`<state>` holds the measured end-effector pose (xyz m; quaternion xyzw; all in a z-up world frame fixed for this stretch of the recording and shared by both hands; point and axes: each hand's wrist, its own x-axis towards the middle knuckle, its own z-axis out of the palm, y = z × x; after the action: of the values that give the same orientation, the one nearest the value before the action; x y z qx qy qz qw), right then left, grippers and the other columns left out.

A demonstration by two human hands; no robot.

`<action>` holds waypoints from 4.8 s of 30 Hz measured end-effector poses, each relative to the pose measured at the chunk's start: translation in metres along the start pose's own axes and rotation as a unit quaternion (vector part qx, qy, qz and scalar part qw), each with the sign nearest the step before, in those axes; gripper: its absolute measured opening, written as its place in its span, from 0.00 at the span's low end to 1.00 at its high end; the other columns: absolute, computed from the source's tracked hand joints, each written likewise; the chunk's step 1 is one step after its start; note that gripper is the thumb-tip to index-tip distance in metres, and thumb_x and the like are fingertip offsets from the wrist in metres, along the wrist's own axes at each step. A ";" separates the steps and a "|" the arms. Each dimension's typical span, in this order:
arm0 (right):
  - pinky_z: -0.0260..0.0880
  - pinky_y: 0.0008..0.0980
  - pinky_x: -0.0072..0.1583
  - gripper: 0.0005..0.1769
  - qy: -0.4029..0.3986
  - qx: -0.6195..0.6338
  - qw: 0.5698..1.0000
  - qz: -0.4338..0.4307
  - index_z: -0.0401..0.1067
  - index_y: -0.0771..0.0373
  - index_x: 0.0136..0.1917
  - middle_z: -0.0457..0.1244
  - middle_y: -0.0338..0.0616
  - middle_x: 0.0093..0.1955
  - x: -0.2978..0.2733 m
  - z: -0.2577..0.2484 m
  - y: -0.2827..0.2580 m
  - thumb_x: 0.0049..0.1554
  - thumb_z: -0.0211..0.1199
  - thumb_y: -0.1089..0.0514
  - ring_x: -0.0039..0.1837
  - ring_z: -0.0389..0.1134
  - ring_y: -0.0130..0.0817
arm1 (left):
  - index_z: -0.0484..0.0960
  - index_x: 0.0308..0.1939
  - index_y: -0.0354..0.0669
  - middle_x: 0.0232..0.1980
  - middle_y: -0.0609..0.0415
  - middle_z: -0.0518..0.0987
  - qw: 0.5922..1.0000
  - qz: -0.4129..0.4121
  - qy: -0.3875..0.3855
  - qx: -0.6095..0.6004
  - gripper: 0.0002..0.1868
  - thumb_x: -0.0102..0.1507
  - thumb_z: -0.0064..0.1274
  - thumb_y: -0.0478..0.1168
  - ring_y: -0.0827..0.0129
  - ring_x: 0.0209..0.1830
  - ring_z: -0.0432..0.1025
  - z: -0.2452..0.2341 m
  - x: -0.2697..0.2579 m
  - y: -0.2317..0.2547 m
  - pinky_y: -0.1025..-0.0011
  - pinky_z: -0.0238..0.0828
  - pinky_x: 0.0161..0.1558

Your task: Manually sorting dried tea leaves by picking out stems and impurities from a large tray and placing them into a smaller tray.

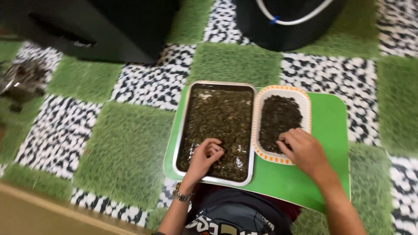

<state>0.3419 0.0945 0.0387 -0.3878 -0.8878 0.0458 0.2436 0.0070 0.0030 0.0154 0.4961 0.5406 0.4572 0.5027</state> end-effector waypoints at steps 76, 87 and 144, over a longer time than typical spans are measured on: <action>0.72 0.34 0.45 0.04 -0.016 0.077 0.997 -0.007 0.77 0.58 0.45 0.62 0.37 0.32 0.022 0.026 0.035 0.60 0.67 0.57 0.41 0.69 0.36 | 0.66 0.64 0.28 0.55 0.34 0.75 0.996 -0.015 -0.086 -0.013 0.19 0.74 0.44 0.38 0.52 0.56 0.74 -0.015 0.121 0.022 0.54 0.80 0.51; 0.73 0.34 0.46 0.04 -0.022 0.075 0.997 -0.011 0.78 0.58 0.45 0.63 0.37 0.32 0.022 0.028 0.036 0.60 0.67 0.57 0.41 0.69 0.36 | 0.70 0.60 0.29 0.52 0.36 0.71 0.989 -0.012 -0.114 -0.092 0.13 0.72 0.43 0.31 0.53 0.47 0.78 -0.020 0.124 0.012 0.57 0.84 0.44; 0.72 0.35 0.47 0.03 -0.024 0.075 0.997 -0.002 0.77 0.57 0.45 0.62 0.37 0.32 0.025 0.018 0.028 0.60 0.66 0.57 0.41 0.68 0.36 | 0.76 0.54 0.40 0.48 0.46 0.80 0.888 0.201 -0.069 0.407 0.10 0.69 0.51 0.33 0.49 0.50 0.78 0.001 0.111 0.027 0.52 0.77 0.53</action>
<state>0.3373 0.1335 0.0253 -0.3657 -0.8880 0.1213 0.2510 0.0095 0.1155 0.0320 0.7856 0.5318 0.2527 0.1904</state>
